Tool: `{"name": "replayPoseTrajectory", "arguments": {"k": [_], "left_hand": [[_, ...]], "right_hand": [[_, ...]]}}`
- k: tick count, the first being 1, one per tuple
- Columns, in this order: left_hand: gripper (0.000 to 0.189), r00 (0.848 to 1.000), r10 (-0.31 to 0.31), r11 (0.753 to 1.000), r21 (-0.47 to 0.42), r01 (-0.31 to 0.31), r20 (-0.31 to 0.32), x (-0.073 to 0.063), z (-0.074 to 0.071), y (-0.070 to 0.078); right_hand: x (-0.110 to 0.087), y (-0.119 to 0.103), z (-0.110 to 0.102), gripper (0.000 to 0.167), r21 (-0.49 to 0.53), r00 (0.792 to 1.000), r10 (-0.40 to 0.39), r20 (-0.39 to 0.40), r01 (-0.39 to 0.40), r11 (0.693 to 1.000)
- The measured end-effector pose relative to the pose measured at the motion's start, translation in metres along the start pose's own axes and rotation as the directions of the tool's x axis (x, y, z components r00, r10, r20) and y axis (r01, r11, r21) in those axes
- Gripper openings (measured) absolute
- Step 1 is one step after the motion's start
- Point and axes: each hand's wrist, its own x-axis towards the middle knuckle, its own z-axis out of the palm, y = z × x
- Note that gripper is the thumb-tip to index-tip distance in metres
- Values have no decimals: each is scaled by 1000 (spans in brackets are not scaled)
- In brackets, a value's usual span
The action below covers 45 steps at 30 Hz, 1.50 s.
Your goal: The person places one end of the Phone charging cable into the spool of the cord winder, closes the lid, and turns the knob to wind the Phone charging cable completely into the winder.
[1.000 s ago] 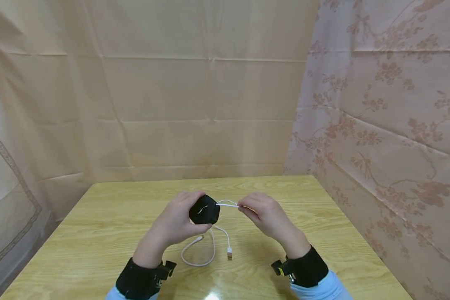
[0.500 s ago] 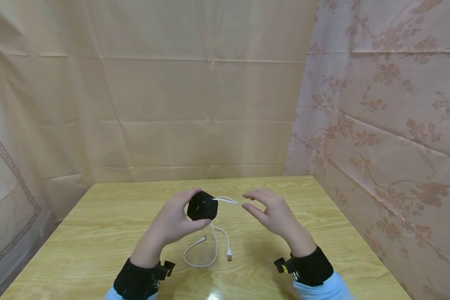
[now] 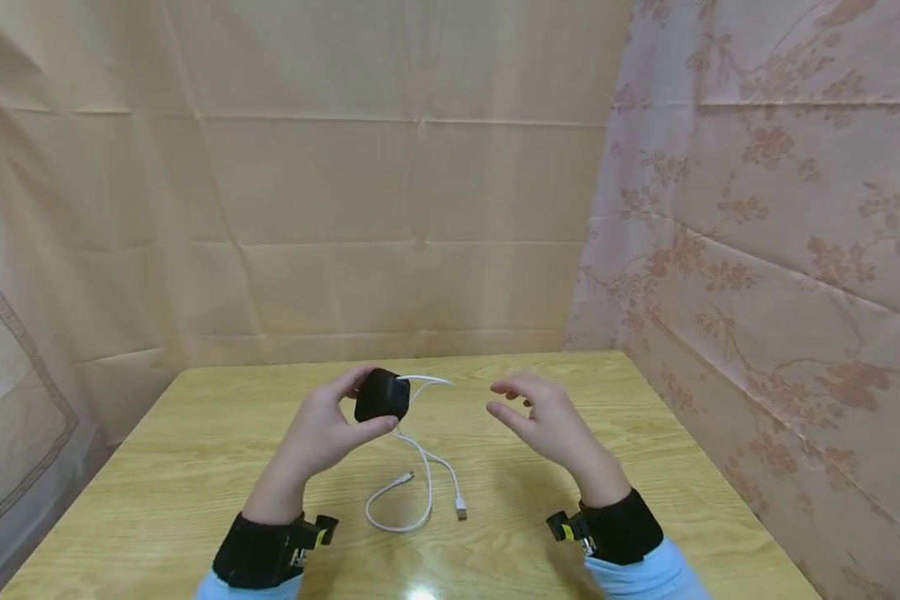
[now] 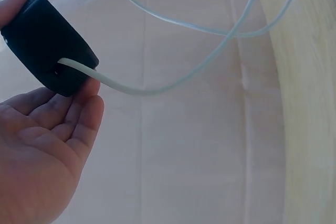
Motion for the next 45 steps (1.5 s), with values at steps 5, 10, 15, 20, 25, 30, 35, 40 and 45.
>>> {"name": "replayPoseTrajectory", "arguments": {"k": [5, 10, 15, 20, 25, 30, 35, 40, 45], "left_hand": [[68, 997, -71, 995, -66, 71, 12, 1, -3, -13], [68, 993, -109, 985, -132, 112, 35, 0, -6, -27], [65, 991, -127, 973, -188, 133, 43, 0, -9, -39], [63, 983, -175, 953, -242, 183, 56, -2, -11, -49], [63, 974, -213, 935, -273, 226, 76, -2, -12, -56], [64, 963, -249, 918, -293, 269, 105, -2, -10, -63], [65, 954, -277, 903, -306, 300, 118, -3, -8, -68], [67, 948, -292, 895, -315, 316, 122, -4, -9, -70], [65, 948, -292, 893, -319, 317, 127, -5, -11, -71]], "right_hand": [[3, 1, 11, 33, 35, 986, 128, 107, -133, 991], [8, -2, 24, 39, 35, 960, 205, 189, -215, 976], [12, -3, 41, 48, 20, 936, 231, 264, -245, 969], [16, -4, 56, 55, 11, 915, 211, 343, -229, 973], [16, -5, 71, 60, 11, 895, 207, 396, -230, 973], [15, -7, 87, 63, -18, 871, 230, 434, -247, 969], [16, -8, 105, 61, -59, 849, 220, 481, -219, 974], [19, -9, 117, 48, -78, 845, 176, 506, -158, 984], [23, -14, 126, 42, -144, 835, 222, 503, -173, 974]]}}
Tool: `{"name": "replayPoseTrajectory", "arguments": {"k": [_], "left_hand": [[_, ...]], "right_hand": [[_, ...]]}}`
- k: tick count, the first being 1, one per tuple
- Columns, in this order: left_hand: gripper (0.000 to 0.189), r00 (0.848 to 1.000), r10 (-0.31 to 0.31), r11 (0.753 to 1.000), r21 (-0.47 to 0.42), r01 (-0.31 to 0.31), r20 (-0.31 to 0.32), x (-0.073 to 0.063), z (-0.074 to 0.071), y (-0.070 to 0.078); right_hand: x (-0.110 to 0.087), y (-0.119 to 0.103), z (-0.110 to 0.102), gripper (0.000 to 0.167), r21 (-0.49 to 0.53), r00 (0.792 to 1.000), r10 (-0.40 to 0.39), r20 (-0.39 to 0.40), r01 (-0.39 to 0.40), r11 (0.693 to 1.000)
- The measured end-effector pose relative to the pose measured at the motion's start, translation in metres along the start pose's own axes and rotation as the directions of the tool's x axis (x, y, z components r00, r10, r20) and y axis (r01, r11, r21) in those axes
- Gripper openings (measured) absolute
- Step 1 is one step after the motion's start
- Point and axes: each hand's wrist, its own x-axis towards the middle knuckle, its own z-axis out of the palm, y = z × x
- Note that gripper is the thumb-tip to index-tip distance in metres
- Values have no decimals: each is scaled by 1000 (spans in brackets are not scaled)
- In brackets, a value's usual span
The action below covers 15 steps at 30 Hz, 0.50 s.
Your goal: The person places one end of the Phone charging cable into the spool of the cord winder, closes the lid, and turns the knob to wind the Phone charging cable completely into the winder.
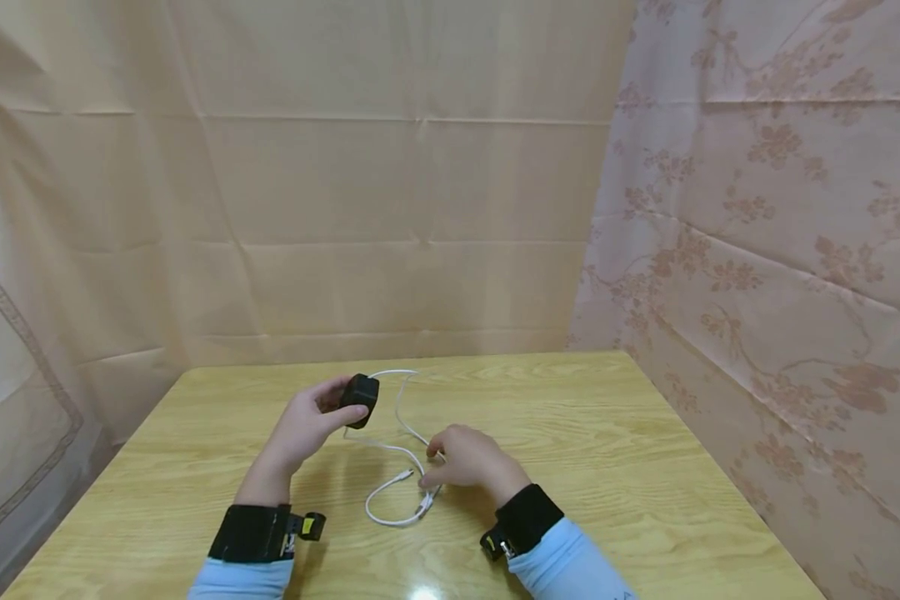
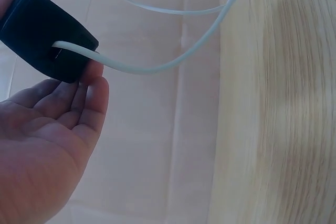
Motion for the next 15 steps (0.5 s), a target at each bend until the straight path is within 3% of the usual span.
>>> {"name": "replayPoseTrajectory", "arguments": {"k": [10, 15], "left_hand": [[66, 999, -37, 999, -2, 37, 2, -2, -3, 1], [68, 999, -50, 999, 5, 50, 4, -3, -4, 1]], "right_hand": [[8, -8, 4, 26, -135, 996, 86, -40, -91, 987], [11, -7, 3, 25, -166, 996, 81, -33, -85, 983]]}}
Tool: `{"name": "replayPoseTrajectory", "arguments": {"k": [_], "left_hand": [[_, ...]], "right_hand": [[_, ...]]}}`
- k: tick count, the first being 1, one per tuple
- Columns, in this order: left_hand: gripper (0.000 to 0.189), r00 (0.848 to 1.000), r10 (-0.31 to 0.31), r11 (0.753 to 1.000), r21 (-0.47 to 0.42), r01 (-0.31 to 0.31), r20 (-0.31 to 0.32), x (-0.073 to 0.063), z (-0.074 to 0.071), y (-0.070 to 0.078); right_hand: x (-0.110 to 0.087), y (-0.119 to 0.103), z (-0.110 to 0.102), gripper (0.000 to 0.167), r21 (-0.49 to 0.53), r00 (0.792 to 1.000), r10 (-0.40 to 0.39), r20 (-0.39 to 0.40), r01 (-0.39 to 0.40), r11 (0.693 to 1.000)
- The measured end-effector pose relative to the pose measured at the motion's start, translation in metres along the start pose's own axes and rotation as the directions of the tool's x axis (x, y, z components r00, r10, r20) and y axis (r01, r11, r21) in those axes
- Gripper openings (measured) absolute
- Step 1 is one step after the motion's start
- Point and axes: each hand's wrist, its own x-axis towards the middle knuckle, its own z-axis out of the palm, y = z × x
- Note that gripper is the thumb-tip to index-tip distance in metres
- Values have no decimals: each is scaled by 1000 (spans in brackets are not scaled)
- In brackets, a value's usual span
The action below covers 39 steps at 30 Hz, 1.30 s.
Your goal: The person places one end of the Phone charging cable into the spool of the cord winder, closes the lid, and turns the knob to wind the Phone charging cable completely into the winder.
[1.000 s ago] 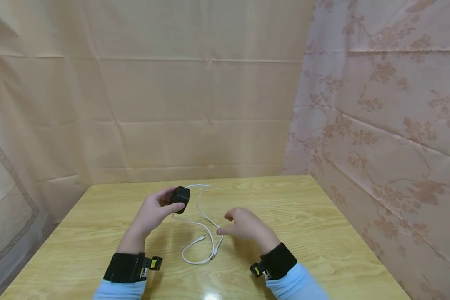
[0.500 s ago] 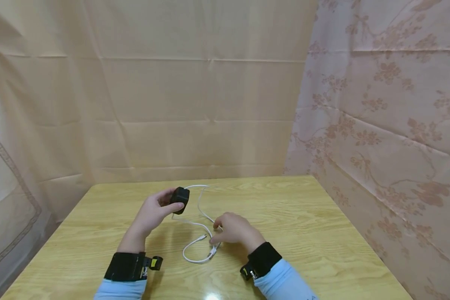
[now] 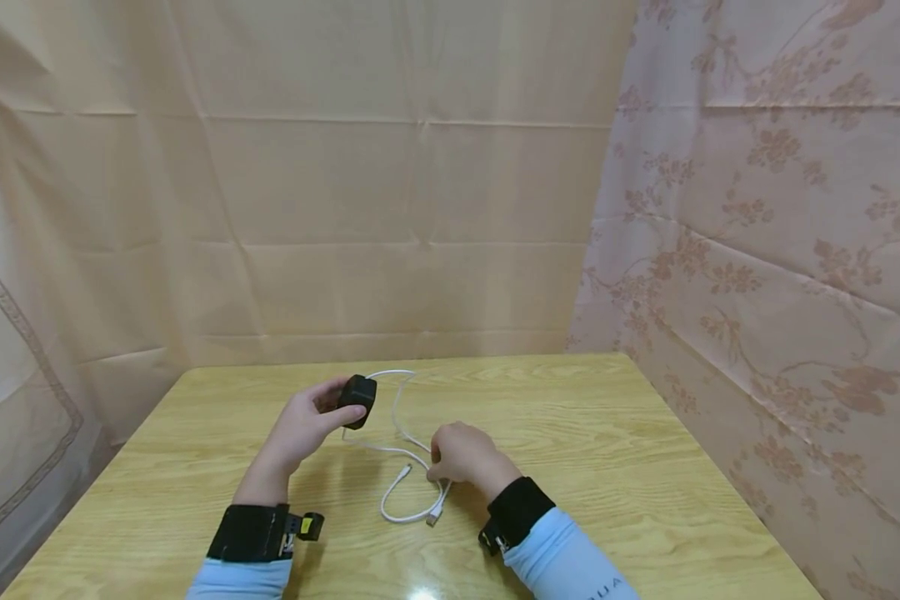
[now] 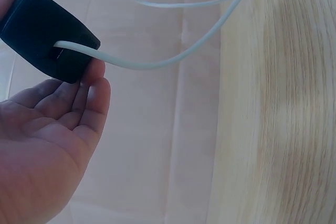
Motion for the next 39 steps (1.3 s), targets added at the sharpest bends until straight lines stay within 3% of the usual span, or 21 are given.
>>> {"name": "replayPoseTrajectory", "arguments": {"k": [8, 22, 27, 33, 39], "left_hand": [[69, 1000, -11, 1000, 19, 11, -11, 0, -1, 2], [69, 1000, 7, 1000, 18, -6, -30, -4, -3, 4], [71, 1000, 8, 1000, 14, -8, -26, -5, -5, 6], [68, 998, 23, 1000, 4, -23, -50, -5, -10, 8], [67, 996, 41, 999, 3, -41, -77, -7, -15, 12]], "right_hand": [[3, 0, -4, 23, -17, 1000, 13, 12, -13, 1000], [3, -1, -5, 28, -102, 983, 137, 119, -125, 987], [2, 6, -9, 30, -101, 984, 138, 109, -127, 987], [0, 17, -24, 19, 37, 998, 51, 33, -52, 998], [-7, 27, -44, 5, 230, 999, -38, 1, 36, 973]]}}
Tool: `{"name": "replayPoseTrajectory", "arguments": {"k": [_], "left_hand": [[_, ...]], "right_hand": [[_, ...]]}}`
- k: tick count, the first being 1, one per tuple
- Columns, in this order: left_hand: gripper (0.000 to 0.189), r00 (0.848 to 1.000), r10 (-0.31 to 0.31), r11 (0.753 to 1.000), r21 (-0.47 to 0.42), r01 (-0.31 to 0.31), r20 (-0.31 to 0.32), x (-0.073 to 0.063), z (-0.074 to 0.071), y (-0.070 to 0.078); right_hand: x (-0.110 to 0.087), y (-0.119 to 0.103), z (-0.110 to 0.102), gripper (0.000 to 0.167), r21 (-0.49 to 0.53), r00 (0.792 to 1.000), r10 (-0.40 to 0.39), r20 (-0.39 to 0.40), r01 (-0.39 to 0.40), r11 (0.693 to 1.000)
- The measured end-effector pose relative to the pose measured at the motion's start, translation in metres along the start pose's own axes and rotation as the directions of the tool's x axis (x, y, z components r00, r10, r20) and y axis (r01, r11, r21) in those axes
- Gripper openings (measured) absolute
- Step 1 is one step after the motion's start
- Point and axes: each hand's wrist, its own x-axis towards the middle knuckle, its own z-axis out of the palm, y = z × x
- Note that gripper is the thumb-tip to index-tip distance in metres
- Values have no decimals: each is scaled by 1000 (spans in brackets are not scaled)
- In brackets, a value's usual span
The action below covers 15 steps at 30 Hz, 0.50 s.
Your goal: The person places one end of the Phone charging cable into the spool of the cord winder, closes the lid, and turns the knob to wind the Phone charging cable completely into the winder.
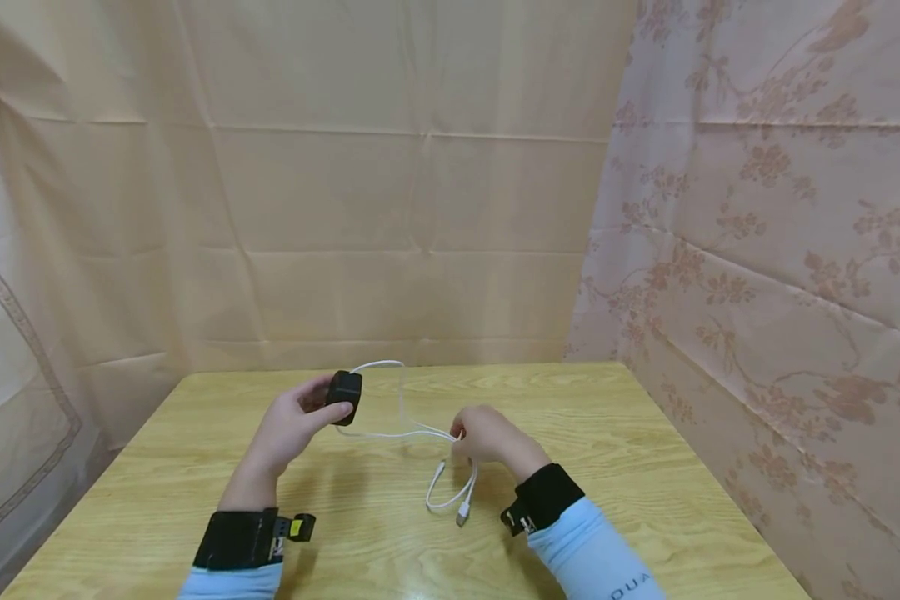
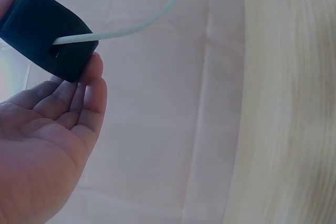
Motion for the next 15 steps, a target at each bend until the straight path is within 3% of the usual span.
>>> {"name": "replayPoseTrajectory", "arguments": {"k": [9, 15], "left_hand": [[69, 999, 13, 1000, -12, -13, -31, -7, -6, 12], [70, 998, 34, 999, -7, -35, -51, -11, -10, 20]], "right_hand": [[-18, 13, -21, 10, 205, 997, -64, -34, 70, 976], [-31, 25, -31, 3, 260, 992, -95, -83, 114, 959]]}}
